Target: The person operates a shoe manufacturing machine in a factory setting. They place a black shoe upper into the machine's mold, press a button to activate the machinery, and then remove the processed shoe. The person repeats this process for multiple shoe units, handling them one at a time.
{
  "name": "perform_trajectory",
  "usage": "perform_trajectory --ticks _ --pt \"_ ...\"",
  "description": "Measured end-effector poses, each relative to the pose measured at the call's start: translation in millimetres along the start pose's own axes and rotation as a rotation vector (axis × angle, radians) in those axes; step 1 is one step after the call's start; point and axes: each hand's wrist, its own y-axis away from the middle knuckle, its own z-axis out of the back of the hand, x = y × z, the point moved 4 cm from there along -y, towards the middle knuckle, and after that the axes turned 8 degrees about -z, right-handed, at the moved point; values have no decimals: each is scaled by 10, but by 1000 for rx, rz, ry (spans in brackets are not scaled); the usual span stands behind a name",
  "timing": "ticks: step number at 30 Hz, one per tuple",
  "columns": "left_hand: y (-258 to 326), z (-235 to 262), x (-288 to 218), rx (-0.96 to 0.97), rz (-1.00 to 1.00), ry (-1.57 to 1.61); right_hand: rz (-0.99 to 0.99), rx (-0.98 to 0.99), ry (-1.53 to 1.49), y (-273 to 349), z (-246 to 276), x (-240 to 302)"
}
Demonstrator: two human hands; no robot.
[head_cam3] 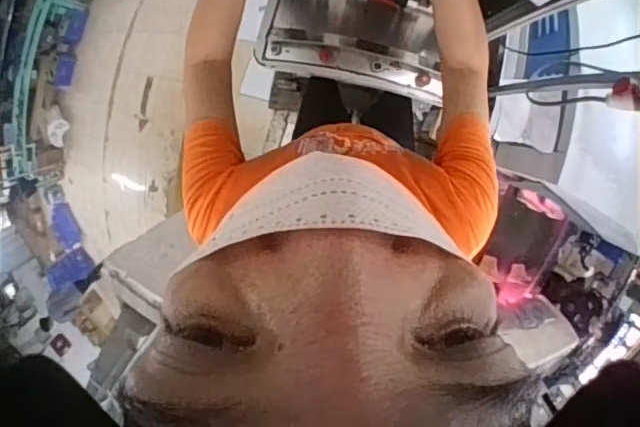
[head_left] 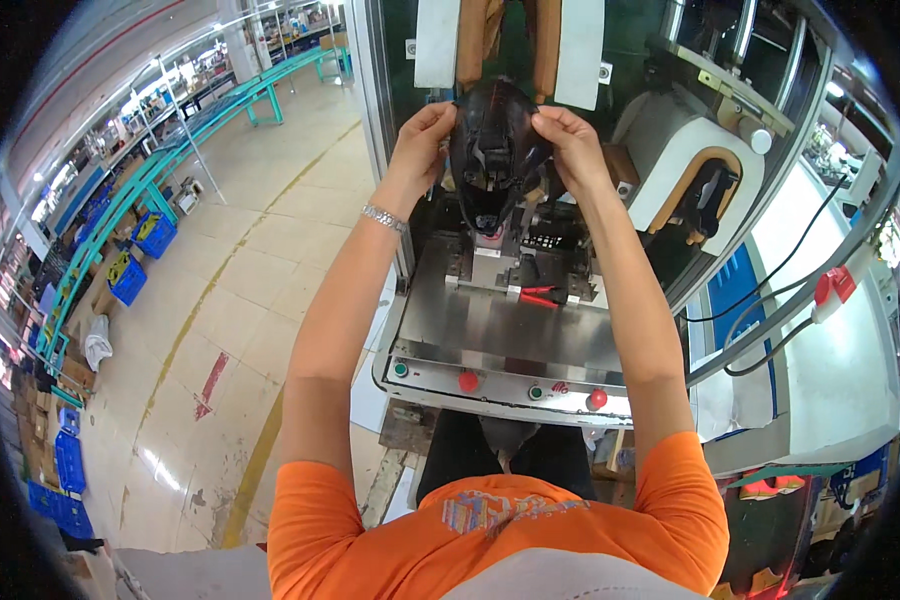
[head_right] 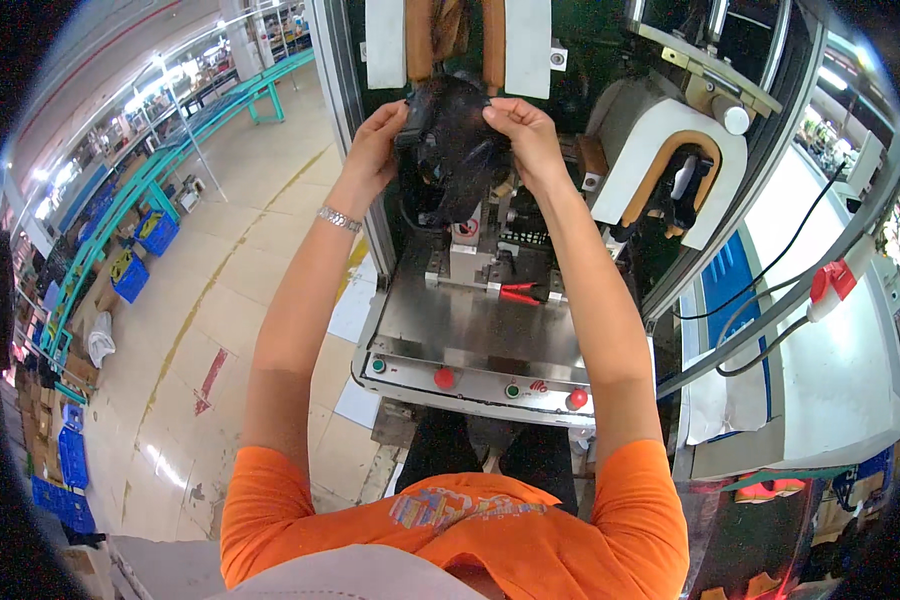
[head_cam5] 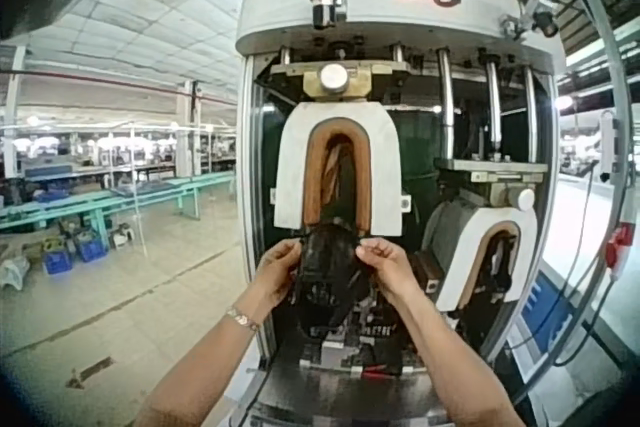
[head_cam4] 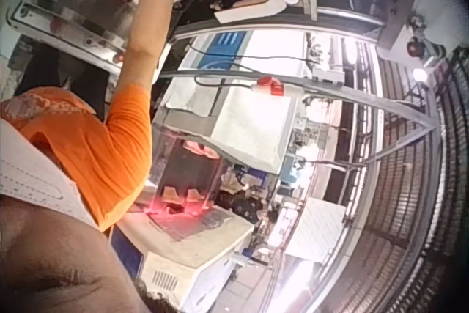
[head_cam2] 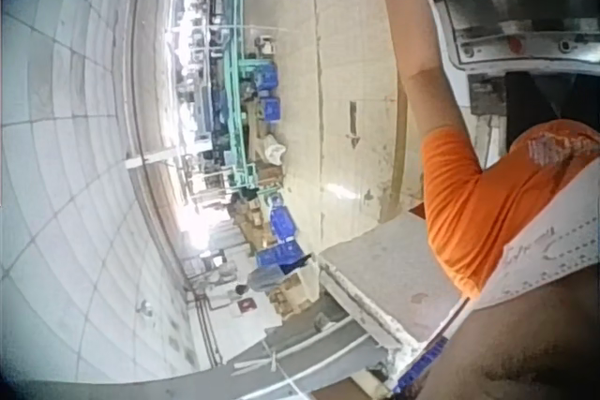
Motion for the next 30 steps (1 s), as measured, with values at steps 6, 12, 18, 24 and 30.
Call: perform_trajectory --ticks 6,12,18,24,30 --pt "-150 91 207 -39 20 -36 -106 -79 -16 -199 80 -122" --pt "-552 81 355 -202 61 207 3 -319 -15 -541 164 -47" --pt "-722 156 619 -255 80 374 -4 -380 51 -754 295 -170" --pt "-433 171 473 -284 -42 -150 -243 -323 -7 -424 390 -414" --pt "818 -498 -378 -52 -1068 -1154 -570 -99 -359 745 279 -1175"
